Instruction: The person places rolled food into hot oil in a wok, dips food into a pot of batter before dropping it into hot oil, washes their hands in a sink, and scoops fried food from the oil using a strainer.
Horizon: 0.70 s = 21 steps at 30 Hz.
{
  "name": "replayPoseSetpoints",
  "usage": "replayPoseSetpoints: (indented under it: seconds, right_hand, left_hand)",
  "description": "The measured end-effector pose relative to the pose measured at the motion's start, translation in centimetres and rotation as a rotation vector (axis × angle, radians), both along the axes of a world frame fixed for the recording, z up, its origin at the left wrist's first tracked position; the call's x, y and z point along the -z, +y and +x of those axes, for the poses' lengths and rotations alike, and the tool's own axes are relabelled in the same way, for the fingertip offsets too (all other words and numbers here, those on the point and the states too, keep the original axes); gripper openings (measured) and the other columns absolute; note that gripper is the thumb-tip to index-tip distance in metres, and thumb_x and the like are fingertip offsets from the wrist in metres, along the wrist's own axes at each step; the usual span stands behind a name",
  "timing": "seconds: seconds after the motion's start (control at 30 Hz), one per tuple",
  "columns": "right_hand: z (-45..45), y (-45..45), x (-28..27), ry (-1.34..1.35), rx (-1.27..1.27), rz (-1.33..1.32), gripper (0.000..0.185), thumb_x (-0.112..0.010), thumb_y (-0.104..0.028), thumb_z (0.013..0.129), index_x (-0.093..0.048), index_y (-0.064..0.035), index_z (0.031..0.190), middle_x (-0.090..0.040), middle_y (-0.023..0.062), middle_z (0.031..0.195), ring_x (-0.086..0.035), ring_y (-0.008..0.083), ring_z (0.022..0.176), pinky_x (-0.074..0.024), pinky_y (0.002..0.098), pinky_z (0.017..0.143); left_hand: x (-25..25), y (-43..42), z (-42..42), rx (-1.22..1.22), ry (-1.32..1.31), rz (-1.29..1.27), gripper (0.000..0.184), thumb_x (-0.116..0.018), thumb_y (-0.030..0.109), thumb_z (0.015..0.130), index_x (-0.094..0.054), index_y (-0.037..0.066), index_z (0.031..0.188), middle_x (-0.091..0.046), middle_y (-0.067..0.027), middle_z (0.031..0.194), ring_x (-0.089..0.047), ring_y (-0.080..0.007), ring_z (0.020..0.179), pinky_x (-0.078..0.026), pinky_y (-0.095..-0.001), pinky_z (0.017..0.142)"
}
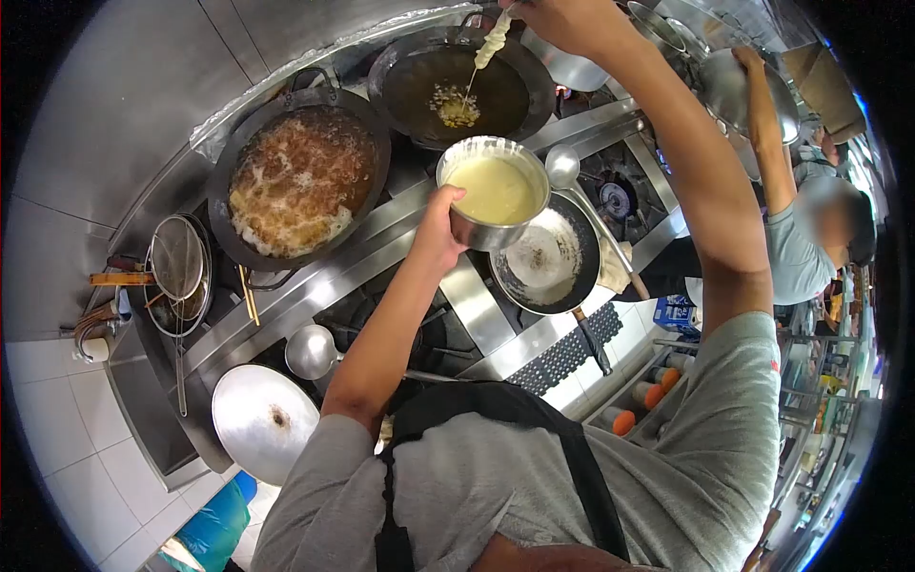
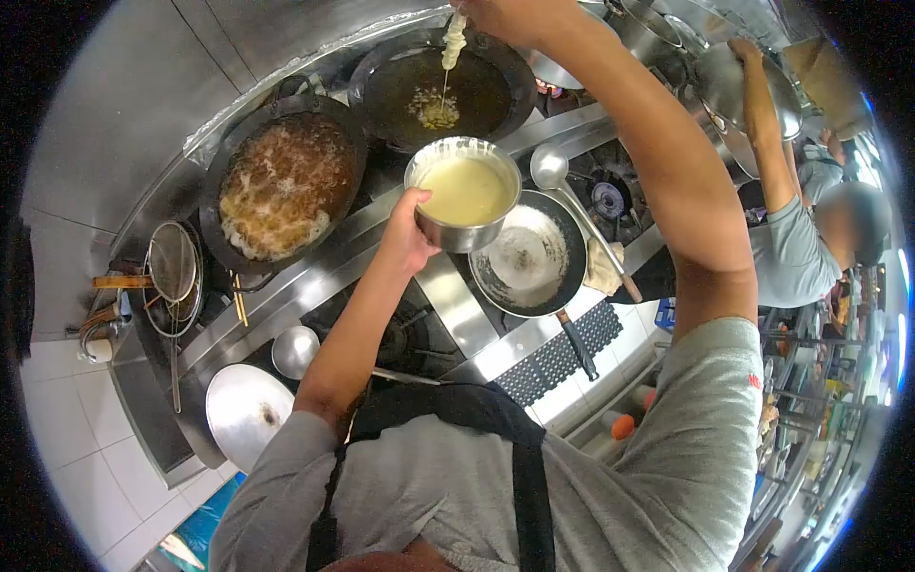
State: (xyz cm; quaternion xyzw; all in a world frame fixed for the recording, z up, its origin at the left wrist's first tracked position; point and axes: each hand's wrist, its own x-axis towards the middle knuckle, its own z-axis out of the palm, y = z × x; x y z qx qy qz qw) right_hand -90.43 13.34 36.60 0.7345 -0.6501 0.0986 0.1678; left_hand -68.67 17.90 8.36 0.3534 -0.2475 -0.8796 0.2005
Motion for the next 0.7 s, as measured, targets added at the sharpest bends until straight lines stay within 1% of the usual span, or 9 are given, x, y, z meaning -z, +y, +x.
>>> replayPoseSetpoints:
  seconds: [0.1,0.13,0.17,0.23,0.27,0.37,0.47,0.53,0.7]
  right_hand:
    - [2.5,4.3,-0.3,-0.088,-0.094,-0.034,0.022,-0.068,-0.023,0.085,-0.073,-0.0028,0.093,-0.070,0.0261,0.086,-0.069,0.0449,0.086,-0.0542,0.0524,0.079]
    - [3.0,5.5,0.9,-0.125,-0.121,-0.036,0.016,-0.068,-0.017,0.086,-0.073,-0.0048,0.095,-0.071,0.0206,0.086,-0.069,0.0409,0.086,-0.0545,0.0494,0.079]
    - [3.4,6.8,2.4,-0.164,-0.147,-0.036,0.013,-0.068,-0.011,0.087,-0.074,-0.0069,0.098,-0.072,0.0150,0.086,-0.070,0.0370,0.086,-0.0549,0.0465,0.079]
    - [5.0,9.5,6.1,-0.127,-0.196,-0.004,0.014,-0.064,-0.011,0.086,-0.073,-0.0052,0.094,-0.073,0.0192,0.090,-0.071,0.0391,0.088,-0.0560,0.0498,0.079]
    - [5.7,10.8,8.5,-0.144,-0.171,0.054,0.013,-0.066,-0.011,0.086,-0.073,-0.0056,0.095,-0.072,0.0166,0.094,-0.070,0.0382,0.091,-0.0557,0.0481,0.081]
    - [8.3,15.0,16.0,-0.244,-0.118,0.232,0.013,-0.067,-0.013,0.087,-0.073,-0.0049,0.096,-0.071,0.0157,0.098,-0.068,0.0379,0.095,-0.0547,0.0472,0.086]
    - [12.5,19.8,19.7,-0.377,-0.038,0.474,0.016,-0.068,-0.019,0.088,-0.073,-0.0042,0.092,-0.071,0.0176,0.097,-0.068,0.0383,0.096,-0.0544,0.0482,0.086]
    - [15.0,22.8,22.5,-0.440,-0.036,0.475,0.016,-0.068,-0.019,0.089,-0.072,-0.0039,0.091,-0.070,0.0179,0.095,-0.068,0.0386,0.095,-0.0543,0.0483,0.085]
    - [18.9,28.8,27.6,-0.618,-0.068,0.402,0.018,-0.068,-0.020,0.089,-0.072,-0.0029,0.094,-0.070,0.0182,0.093,-0.068,0.0393,0.093,-0.0538,0.0488,0.085]
  left_hand:
    - [1.3,-0.1,-0.6,-0.010,0.002,-0.007,0.084,-0.067,0.050,0.081,-0.041,0.013,0.153,-0.044,-0.0103,0.155,-0.042,-0.0320,0.141,-0.030,-0.0644,0.110]
    - [1.7,-0.1,-0.4,0.001,0.002,-0.030,0.079,-0.067,0.051,0.080,-0.046,0.013,0.147,-0.049,-0.0096,0.145,-0.052,-0.0309,0.124,-0.033,-0.0641,0.109]
    - [1.2,0.3,0.2,0.007,-0.003,-0.023,0.079,-0.067,0.051,0.080,-0.046,0.013,0.147,-0.049,-0.0096,0.145,-0.052,-0.0309,0.124,-0.033,-0.0641,0.109]
    - [-0.1,1.3,1.5,-0.014,-0.001,-0.038,0.070,-0.068,0.050,0.079,-0.052,0.013,0.136,-0.054,-0.0089,0.130,-0.056,-0.0265,0.096,-0.035,-0.0601,0.109]
    - [0.3,1.8,2.2,-0.025,0.040,-0.014,0.063,-0.068,0.049,0.079,-0.055,0.013,0.128,-0.055,-0.0075,0.116,-0.049,-0.0226,0.077,-0.037,-0.0582,0.106]
    - [0.0,4.0,5.5,-0.059,-0.043,-0.004,0.058,-0.068,0.048,0.080,-0.056,0.013,0.125,-0.056,-0.0059,0.113,-0.050,-0.0223,0.079,-0.038,-0.0538,0.103]
    - [3.2,6.4,10.2,-0.038,-0.014,-0.023,0.062,-0.066,0.044,0.082,-0.055,0.011,0.133,-0.059,-0.0081,0.123,-0.056,-0.0250,0.094,-0.037,-0.0539,0.105]
    - [5.4,8.2,13.1,-0.026,-0.067,-0.054,0.070,-0.065,0.041,0.084,-0.051,0.008,0.144,-0.060,-0.0119,0.138,-0.062,-0.0299,0.115,-0.043,-0.0522,0.103]
    - [7.8,13.0,18.0,0.041,-0.164,-0.078,0.067,-0.061,0.037,0.086,-0.051,0.007,0.145,-0.061,-0.0125,0.137,-0.062,-0.0313,0.122,-0.052,-0.0521,0.095]
